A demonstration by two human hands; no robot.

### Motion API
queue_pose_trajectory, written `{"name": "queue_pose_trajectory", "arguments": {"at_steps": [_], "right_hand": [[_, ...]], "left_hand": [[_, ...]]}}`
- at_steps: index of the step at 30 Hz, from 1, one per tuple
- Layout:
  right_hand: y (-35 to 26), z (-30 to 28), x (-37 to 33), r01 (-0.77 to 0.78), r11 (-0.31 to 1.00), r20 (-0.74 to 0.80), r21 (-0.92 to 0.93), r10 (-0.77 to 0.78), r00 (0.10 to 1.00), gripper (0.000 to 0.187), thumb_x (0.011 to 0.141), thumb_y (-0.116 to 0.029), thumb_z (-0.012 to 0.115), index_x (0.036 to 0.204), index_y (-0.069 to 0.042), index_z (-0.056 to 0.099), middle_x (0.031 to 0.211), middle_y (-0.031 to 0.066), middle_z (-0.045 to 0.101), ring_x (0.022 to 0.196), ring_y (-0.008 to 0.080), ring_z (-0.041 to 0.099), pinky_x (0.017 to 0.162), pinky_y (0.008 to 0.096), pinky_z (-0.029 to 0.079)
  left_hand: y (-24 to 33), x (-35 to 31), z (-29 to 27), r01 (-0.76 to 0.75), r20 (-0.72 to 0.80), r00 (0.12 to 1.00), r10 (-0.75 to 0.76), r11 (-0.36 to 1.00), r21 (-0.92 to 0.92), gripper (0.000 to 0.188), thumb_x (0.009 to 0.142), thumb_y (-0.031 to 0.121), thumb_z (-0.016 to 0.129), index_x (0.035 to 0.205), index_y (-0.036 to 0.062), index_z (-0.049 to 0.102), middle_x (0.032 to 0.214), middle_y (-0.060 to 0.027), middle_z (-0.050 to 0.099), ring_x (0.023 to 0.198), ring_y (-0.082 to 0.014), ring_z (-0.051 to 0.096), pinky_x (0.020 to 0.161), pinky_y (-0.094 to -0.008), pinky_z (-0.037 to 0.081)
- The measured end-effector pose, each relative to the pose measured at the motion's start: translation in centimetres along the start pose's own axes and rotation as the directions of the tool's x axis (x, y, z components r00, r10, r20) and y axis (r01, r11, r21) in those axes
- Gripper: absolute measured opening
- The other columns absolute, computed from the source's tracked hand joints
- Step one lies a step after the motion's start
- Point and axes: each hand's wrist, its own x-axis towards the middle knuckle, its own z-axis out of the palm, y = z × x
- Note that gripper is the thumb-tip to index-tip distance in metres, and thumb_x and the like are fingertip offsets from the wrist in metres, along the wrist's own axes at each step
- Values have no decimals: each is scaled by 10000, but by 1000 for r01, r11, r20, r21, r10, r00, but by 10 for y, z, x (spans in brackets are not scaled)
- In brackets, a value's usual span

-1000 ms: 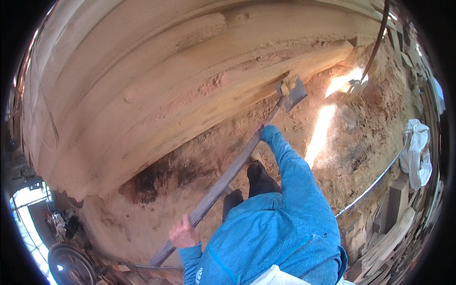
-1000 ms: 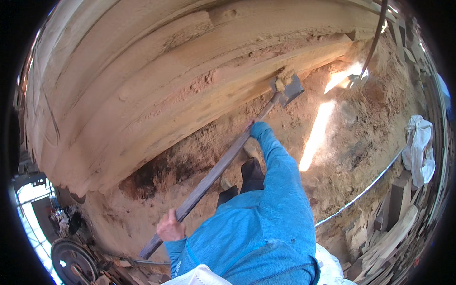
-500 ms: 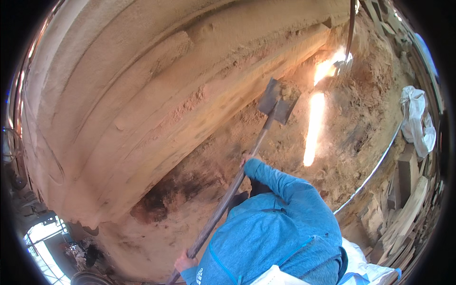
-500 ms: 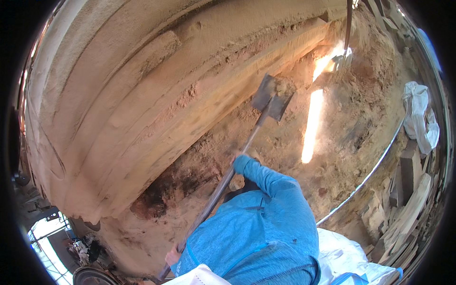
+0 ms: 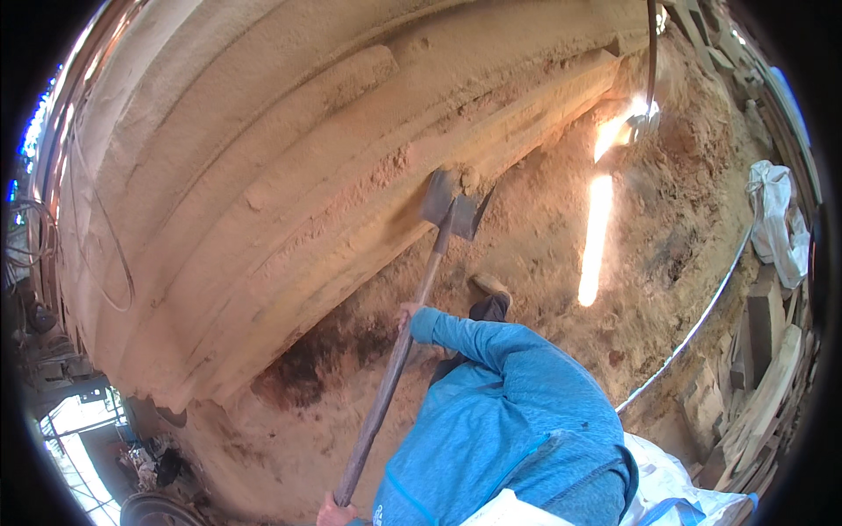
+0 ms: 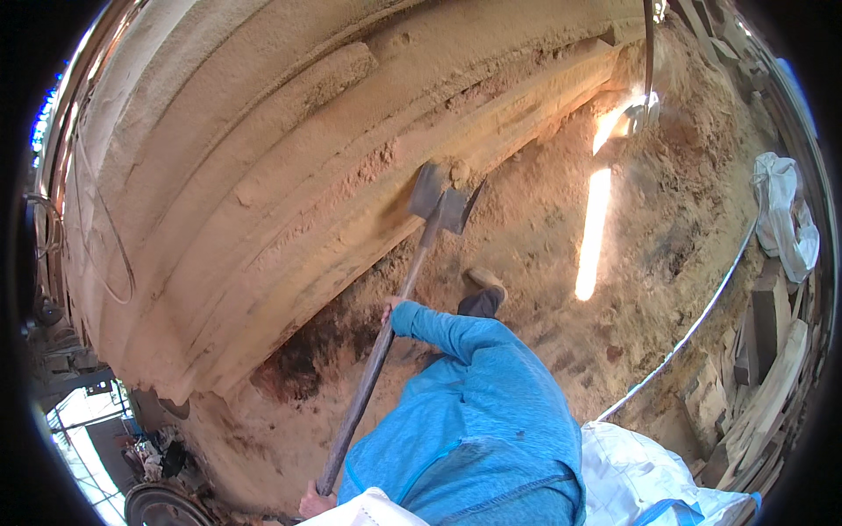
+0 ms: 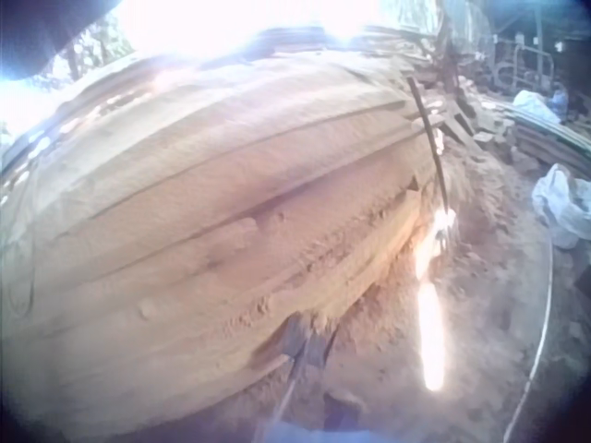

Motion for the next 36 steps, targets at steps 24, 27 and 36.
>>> {"name": "queue_pose_trajectory", "arguments": {"at_steps": [24, 27, 36], "right_hand": [[-208, -40, -61, 77, 993, -130, 89, -65, 989, 125, 896, -130, 402, 811, -65, 465, 539, 71, 391, 473, 242, 413, 508, 448, 433], [-219, -33, -76, 137, 985, -164, 101, -119, 979, 120, 891, -121, 407, 801, -65, 462, 538, 60, 368, 473, 238, 401, 506, 443, 428], [-281, -75, -69, 620, 667, 125, -414, -632, 764, 224, 870, -146, 459, 660, -67, 459, 527, 59, 406, 475, 261, 437, 473, 416, 425]], "left_hand": [[195, 3, -53, -169, -328, 924, 196, 980, 110, 264, 585, 169, 666, 848, 199, 667, 627, -169, 614, 609, -364, 619, 581, -454, 487], [202, 1, -62, -153, -345, 921, 184, 982, 114, 263, 577, 169, 670, 837, 207, 667, 619, -164, 614, 604, -352, 624, 579, -449, 488], [269, 30, -115, -224, -296, 908, 297, 940, 257, 360, 566, 190, 668, 923, 227, 641, 664, -117, 619, 614, -313, 612, 546, -435, 469]]}}
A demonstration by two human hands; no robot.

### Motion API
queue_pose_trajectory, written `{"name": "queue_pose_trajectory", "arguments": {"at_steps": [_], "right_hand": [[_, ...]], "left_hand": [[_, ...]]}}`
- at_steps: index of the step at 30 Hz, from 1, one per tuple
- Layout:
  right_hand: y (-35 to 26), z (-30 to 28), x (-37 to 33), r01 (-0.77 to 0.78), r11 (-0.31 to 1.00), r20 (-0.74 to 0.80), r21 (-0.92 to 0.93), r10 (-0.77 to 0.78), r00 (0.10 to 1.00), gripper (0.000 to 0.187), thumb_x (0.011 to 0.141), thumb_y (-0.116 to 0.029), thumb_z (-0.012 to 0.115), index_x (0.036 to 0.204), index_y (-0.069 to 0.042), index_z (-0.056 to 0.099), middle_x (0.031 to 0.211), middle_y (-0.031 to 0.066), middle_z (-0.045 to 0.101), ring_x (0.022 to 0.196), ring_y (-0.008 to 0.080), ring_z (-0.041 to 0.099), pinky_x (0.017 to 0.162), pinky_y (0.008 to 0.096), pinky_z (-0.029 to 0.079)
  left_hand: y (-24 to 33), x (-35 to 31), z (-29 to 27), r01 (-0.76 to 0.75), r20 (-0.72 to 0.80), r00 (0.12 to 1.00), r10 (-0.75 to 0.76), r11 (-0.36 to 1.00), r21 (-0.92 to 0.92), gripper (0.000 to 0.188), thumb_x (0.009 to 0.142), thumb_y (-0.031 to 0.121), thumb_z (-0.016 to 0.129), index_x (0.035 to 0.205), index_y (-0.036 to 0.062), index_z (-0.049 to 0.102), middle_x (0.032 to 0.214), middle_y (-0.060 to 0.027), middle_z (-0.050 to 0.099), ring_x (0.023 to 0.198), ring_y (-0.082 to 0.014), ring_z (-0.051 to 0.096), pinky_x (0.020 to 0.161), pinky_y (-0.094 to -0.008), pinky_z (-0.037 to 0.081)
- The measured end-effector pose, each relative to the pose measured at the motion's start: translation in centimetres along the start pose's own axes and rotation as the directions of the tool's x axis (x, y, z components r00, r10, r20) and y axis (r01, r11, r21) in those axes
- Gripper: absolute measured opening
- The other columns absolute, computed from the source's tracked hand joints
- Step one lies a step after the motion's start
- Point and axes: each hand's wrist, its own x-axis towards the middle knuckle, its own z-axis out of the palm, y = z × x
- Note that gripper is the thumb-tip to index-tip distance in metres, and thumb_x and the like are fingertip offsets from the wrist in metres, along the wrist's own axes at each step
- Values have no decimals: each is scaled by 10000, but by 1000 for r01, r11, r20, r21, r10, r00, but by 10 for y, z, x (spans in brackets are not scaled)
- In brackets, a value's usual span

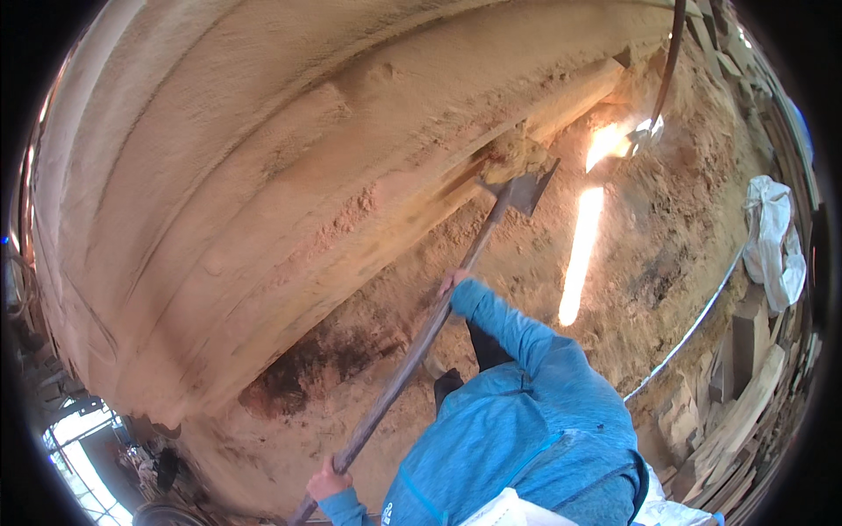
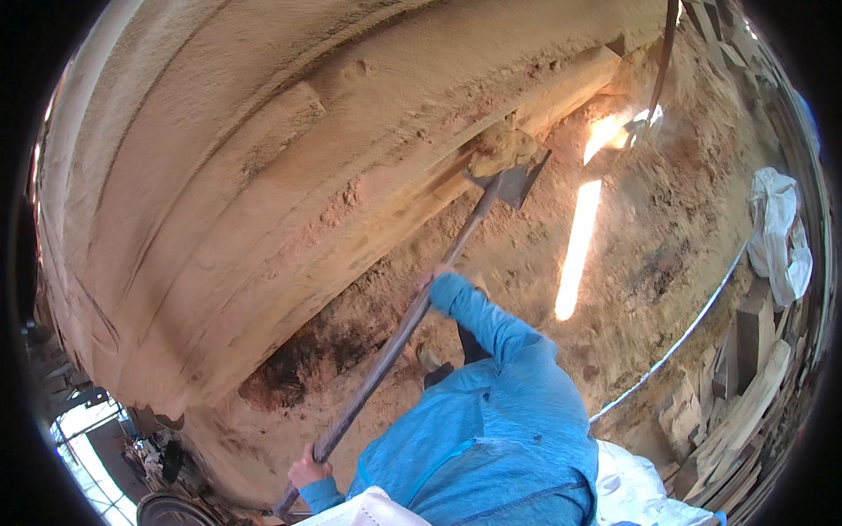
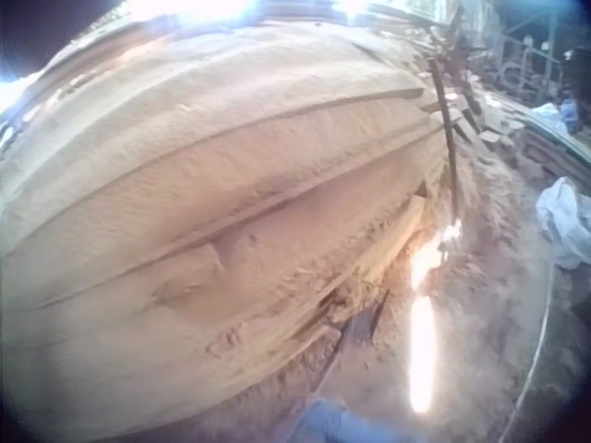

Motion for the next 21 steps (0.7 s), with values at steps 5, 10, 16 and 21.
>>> {"name": "queue_pose_trajectory", "arguments": {"at_steps": [5, 10, 16, 21], "right_hand": [[-50, -128, 83, -141, 915, 106, 377, 109, 988, 215, 853, -139, 450, 658, -69, 506, 577, 91, 533, 582, 274, 573, 536, 406, 481], [-26, -141, 61, 35, 984, -52, -177, -45, 998, 145, 810, -51, 466, 693, -65, 549, 587, 93, 557, 626, 290, 612, 568, 428, 501], [37, -19, -7, -325, 890, -172, 320, 392, 904, 214, 850, -136, 526, 655, -51, 508, 569, 106, 525, 524, 278, 537, 500, 425, 476], [37, 10, -9, -355, 744, -72, 566, 474, 878, 245, 854, -144, 526, 635, -44, 484, 553, 102, 498, 515, 279, 526, 497, 425, 468]], "left_hand": [[94, 40, -41, -384, -436, 846, 307, 918, -97, 335, 601, 108, 635, 925, 197, 625, 711, -94, 595, 612, -299, 594, 545, -399, 466], [76, 32, -39, -463, -209, 884, 417, 842, -277, 362, 665, 183, 657, 1023, 217, 614, 742, -121, 619, 675, -331, 615, 576, -403, 488], [-11, 18, 18, -198, 310, 926, 214, 977, -83, 356, 679, 301, 675, 1020, 206, 640, 784, -179, 650, 718, -351, 632, 625, -432, 506], [-36, 16, 53, -131, 291, 941, 174, 978, -162, 362, 675, 305, 678, 1020, 200, 642, 784, -180, 650, 720, -349, 633, 628, -432, 506]]}}
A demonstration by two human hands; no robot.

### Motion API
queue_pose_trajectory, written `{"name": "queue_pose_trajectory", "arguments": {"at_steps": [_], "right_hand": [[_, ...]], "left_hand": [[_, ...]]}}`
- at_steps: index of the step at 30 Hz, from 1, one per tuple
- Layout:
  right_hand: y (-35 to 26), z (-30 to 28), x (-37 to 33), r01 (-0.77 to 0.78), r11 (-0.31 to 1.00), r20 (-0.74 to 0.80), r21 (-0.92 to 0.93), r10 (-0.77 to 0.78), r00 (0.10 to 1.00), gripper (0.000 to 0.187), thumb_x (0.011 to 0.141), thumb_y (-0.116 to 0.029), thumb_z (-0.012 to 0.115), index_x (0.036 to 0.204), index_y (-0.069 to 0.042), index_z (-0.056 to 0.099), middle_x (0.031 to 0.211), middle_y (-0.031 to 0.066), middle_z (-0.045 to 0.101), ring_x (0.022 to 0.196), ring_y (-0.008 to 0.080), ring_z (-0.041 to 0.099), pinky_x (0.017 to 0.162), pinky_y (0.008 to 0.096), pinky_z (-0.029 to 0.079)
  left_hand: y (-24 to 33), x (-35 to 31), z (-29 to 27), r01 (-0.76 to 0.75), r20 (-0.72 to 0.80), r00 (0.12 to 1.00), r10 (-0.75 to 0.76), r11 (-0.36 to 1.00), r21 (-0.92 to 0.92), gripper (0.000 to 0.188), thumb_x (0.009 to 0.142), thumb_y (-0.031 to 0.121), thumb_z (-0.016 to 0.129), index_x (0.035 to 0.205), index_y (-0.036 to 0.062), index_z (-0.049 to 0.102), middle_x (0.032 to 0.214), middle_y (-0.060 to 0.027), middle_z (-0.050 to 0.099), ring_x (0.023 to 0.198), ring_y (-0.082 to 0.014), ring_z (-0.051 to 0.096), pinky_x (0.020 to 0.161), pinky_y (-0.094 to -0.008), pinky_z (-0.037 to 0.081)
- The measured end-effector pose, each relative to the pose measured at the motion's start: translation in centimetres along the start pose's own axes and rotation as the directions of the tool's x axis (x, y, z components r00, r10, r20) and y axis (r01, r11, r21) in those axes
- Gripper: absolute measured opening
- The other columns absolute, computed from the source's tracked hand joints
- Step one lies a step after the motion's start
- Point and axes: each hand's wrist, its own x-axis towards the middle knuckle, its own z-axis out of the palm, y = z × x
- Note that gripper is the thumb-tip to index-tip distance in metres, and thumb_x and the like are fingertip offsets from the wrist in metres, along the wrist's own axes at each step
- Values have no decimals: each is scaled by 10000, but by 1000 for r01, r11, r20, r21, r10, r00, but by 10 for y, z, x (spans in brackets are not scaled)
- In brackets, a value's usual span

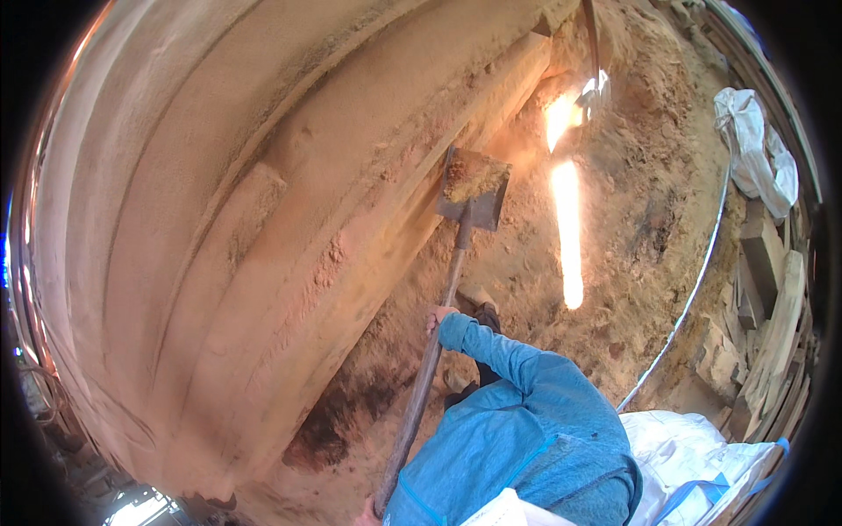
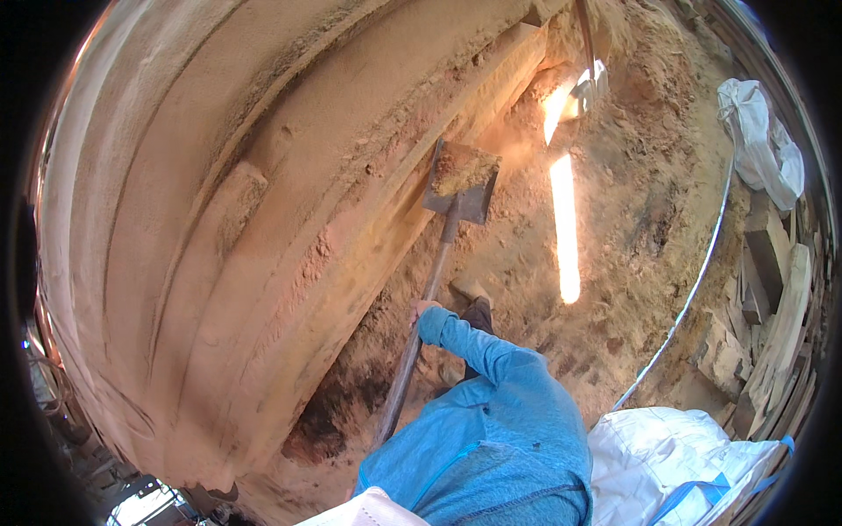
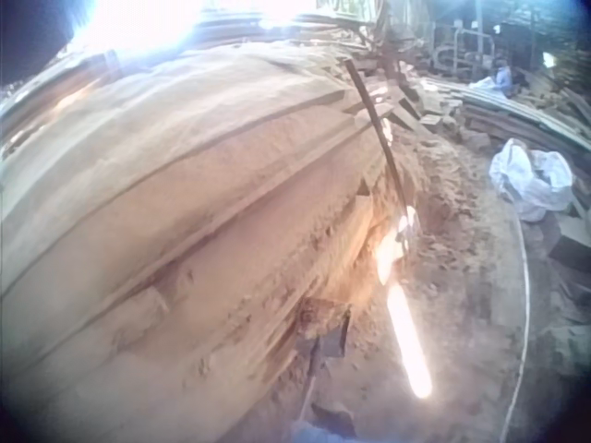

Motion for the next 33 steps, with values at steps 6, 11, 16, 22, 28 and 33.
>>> {"name": "queue_pose_trajectory", "arguments": {"at_steps": [6, 11, 16, 22, 28, 33], "right_hand": [[-100, -4, 22, 166, 951, 214, -260, -111, 971, 293, 886, -161, 486, 621, -37, 487, 552, 98, 498, 510, 273, 527, 505, 419, 472], [-132, 12, -6, 67, 952, 32, -297, -60, 998, 309, 890, -220, 491, 634, -48, 502, 551, 100, 511, 492, 258, 509, 503, 418, 449], [-125, 19, -27, -8, 991, 52, 130, 1, 999, 233, 863, -140, 548, 662, -69, 454, 517, 62, 425, 430, 233, 430, 437, 417, 430], [-157, -25, -17, 112, 994, -242, -3, -109, 964, 180, 868, -172, 514, 785, -14, 543, 535, 83, 446, 440, 255, 443, 407, 435, 402], [-134, -53, -12, 64, 990, -139, -126, -82, 987, 222, 857, -153, 552, 688, -21, 495, 547, 118, 483, 453, 268, 490, 416, 425, 437], [-77, -11, -56, 11, 1000, -436, -9, -14, 900, 217, 826, -93, 595, 675, 21, 490, 566, 153, 510, 446, 271, 499, 407, 402, 439]], "left_hand": [[35, 25, 17, -46, 29, 998, 50, 992, -115, 370, 670, 310, 681, 1020, 194, 644, 785, -181, 650, 722, -347, 635, 631, -433, 506], [57, 38, 15, -48, 49, 997, 57, 985, -164, 377, 667, 315, 684, 1020, 189, 646, 785, -182, 651, 724, -345, 636, 633, -433, 506], [58, 38, 27, -41, 71, 996, 57, 978, -203, 384, 663, 319, 687, 1020, 183, 648, 786, -182, 651, 726, -343, 637, 635, -433, 506], [69, 42, 58, -47, 83, 994, 74, 954, -296, 393, 658, 325, 690, 1020, 177, 650, 786, -183, 651, 728, -341, 638, 638, -433, 506], [60, 44, 50, -43, 75, 995, 67, 957, -287, 402, 654, 330, 693, 1020, 171, 652, 787, -184, 652, 731, -339, 640, 641, -433, 506], [35, 32, 50, -9, 90, 995, 36, 960, -279, 409, 650, 335, 696, 1020, 165, 654, 787, -185, 652, 733, -337, 641, 644, -433, 507]]}}
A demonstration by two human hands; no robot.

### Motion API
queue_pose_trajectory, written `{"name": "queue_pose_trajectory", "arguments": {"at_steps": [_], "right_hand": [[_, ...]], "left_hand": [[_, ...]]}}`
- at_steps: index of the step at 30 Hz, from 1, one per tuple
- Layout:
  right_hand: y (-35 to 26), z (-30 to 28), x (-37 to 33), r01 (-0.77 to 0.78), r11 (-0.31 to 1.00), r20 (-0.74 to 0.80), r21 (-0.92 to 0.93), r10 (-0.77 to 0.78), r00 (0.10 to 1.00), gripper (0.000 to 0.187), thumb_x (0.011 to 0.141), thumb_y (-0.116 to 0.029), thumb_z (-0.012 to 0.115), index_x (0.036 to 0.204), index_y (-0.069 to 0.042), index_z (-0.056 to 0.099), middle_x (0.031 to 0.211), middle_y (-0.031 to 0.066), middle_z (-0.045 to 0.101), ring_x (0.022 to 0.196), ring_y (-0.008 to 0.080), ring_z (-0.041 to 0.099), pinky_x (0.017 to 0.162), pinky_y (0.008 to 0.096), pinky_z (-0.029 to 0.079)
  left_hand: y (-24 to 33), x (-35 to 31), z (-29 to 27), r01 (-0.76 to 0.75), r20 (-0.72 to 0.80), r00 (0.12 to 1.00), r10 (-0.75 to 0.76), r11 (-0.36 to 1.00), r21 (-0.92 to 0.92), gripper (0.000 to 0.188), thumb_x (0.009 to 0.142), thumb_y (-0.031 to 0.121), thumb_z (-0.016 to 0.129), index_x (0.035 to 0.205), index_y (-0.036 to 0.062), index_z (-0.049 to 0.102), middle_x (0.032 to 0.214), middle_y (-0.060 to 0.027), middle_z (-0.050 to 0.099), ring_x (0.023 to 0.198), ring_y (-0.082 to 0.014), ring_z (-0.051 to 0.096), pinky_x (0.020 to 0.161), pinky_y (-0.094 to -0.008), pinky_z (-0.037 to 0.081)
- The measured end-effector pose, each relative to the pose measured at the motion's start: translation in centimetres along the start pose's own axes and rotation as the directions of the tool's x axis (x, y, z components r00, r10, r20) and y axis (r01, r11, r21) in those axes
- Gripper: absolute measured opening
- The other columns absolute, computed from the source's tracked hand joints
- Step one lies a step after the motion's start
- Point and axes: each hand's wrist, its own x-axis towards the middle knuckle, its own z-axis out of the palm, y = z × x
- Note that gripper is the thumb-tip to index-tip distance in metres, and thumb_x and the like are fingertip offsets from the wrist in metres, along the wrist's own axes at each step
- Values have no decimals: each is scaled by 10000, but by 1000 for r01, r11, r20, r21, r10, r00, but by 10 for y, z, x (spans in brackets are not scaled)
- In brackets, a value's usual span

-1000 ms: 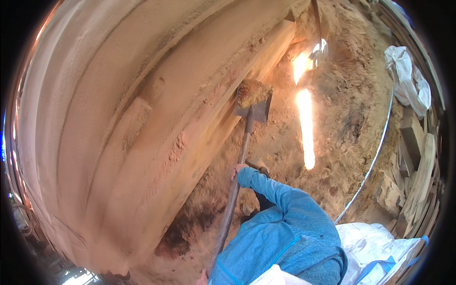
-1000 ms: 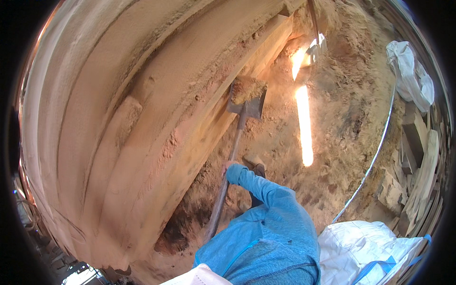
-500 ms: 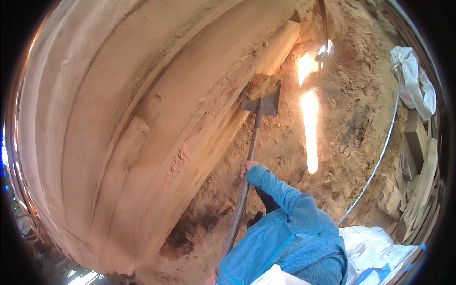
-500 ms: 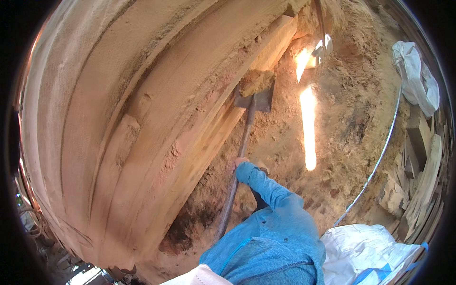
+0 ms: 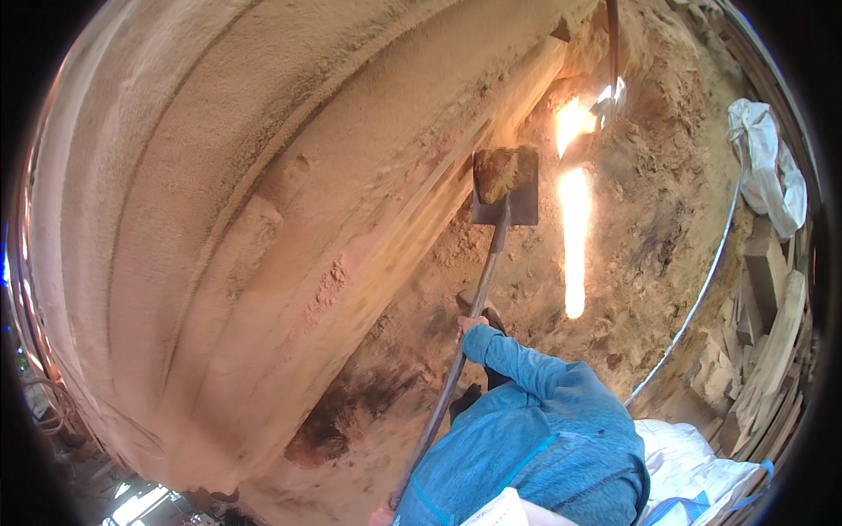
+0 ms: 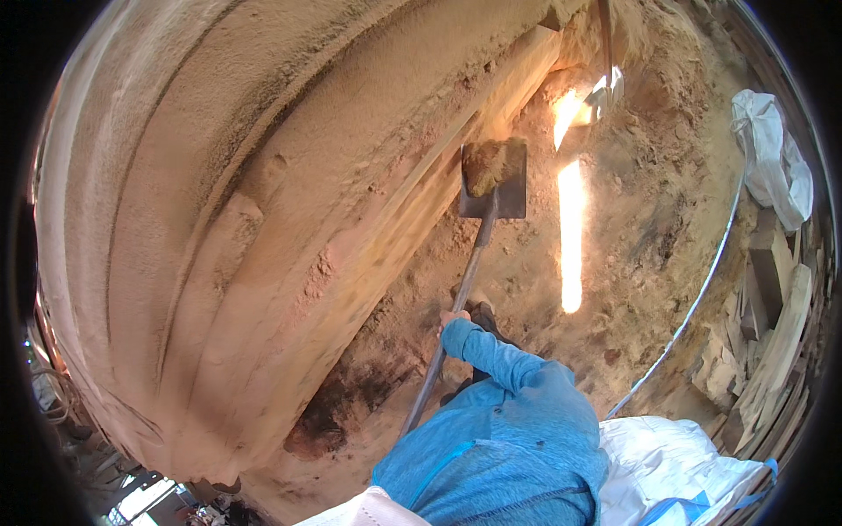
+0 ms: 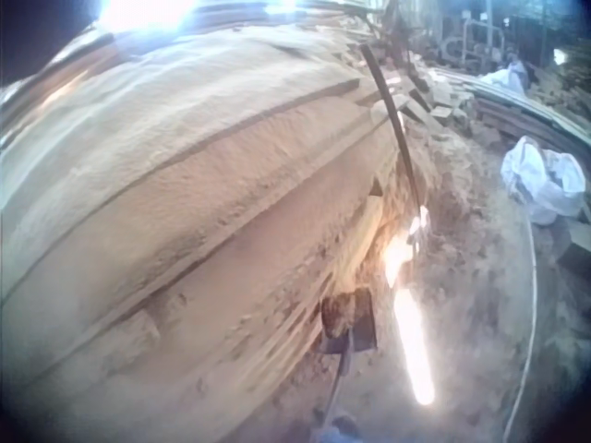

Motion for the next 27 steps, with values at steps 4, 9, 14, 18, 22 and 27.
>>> {"name": "queue_pose_trajectory", "arguments": {"at_steps": [4, 9, 14, 18, 22, 27], "right_hand": [[-8, 1, -32, 36, 996, -213, -87, -54, 975, 205, 785, -50, 623, 663, 23, 476, 548, 138, 498, 440, 254, 492, 387, 391, 419], [-34, -13, -36, 326, 943, -79, -69, -331, 940, 219, 730, -81, 669, 694, 1, 469, 537, 125, 502, 401, 236, 516, 341, 375, 426], [-25, -16, -38, 454, 890, 25, -38, -454, 891, 277, 731, -86, 694, 834, 3, 453, 561, 137, 532, 420, 241, 554, 365, 387, 476], [10, -15, -25, 550, 834, 93, -34, -546, 833, 344, 737, -95, 710, 890, -12, 414, 577, 138, 546, 444, 251, 575, 382, 402, 491], [47, -15, 14, 598, 526, 39, -604, -730, 682, 600, 777, -114, 680, 1239, 38, 328, 1025, 226, 551, 599, 286, 623, 468, 411, 507], [49, -9, 54, 564, 622, 37, -543, -653, 756, 751, 753, -159, 701, 1334, 21, 260, 1159, 232, 520, 657, 296, 627, 503, 412, 492]], "left_hand": [[-20, 11, 19, -13, 10, 1000, 13, 999, -30, 415, 647, 338, 698, 1020, 161, 655, 787, -186, 652, 734, -336, 642, 646, -434, 507], [-27, 48, 48, -112, 8, 993, 114, 986, -120, 423, 644, 343, 701, 1020, 156, 657, 788, -187, 652, 736, -334, 643, 648, -434, 507], [-11, 47, 37, -129, -128, 982, 136, 990, 62, 458, 635, 329, 717, 1034, 111, 654, 795, -178, 659, 755, -311, 653, 667, -413, 511], [3, 27, 21, -72, -58, 996, 71, 997, -20, 449, 642, 329, 713, 1030, 111, 651, 795, -180, 658, 757, -317, 651, 669, -415, 510], [2, 18, 32, -56, 14, 998, 57, 996, -71, 441, 649, 330, 708, 1027, 111, 649, 795, -182, 657, 760, -324, 649, 672, -417, 509], [5, 35, 54, -72, 87, 993, 85, 988, -137, 430, 657, 330, 703, 1022, 111, 645, 794, -184, 657, 762, -331, 647, 675, -419, 509]]}}
